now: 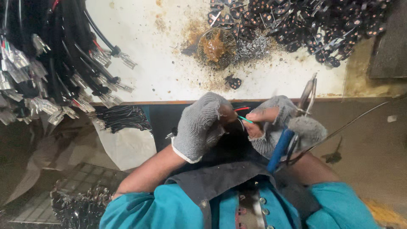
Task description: The person strips the ends of multicolored electrical wires by hand, twists the exposed strands, dips them into a container of flux or solder paste on the bench, and solders the wire ends using a soldering iron, setting finished wires aside with a pile of completed plugs nearby.
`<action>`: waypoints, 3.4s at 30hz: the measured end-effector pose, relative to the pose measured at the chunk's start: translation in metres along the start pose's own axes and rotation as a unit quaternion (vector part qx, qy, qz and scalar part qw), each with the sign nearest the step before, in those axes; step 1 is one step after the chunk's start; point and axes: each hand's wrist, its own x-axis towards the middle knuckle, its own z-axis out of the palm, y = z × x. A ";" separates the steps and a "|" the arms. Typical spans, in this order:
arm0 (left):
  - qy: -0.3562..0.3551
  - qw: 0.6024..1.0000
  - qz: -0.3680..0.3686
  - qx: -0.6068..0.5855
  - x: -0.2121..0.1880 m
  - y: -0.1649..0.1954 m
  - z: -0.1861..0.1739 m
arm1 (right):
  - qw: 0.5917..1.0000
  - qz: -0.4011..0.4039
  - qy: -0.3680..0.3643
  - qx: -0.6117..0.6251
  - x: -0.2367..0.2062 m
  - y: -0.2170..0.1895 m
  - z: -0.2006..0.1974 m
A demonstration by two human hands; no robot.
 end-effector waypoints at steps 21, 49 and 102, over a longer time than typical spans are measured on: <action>0.021 0.998 -0.063 -0.009 -0.001 0.005 0.010 | 0.993 0.095 0.002 0.074 0.001 0.003 0.010; 0.060 0.990 -0.096 -0.088 -0.012 0.006 0.018 | 0.990 0.102 -0.014 0.099 0.002 -0.006 0.016; 0.040 0.987 -0.042 0.149 0.026 -0.013 -0.030 | 0.986 0.078 0.071 0.129 0.065 0.008 0.027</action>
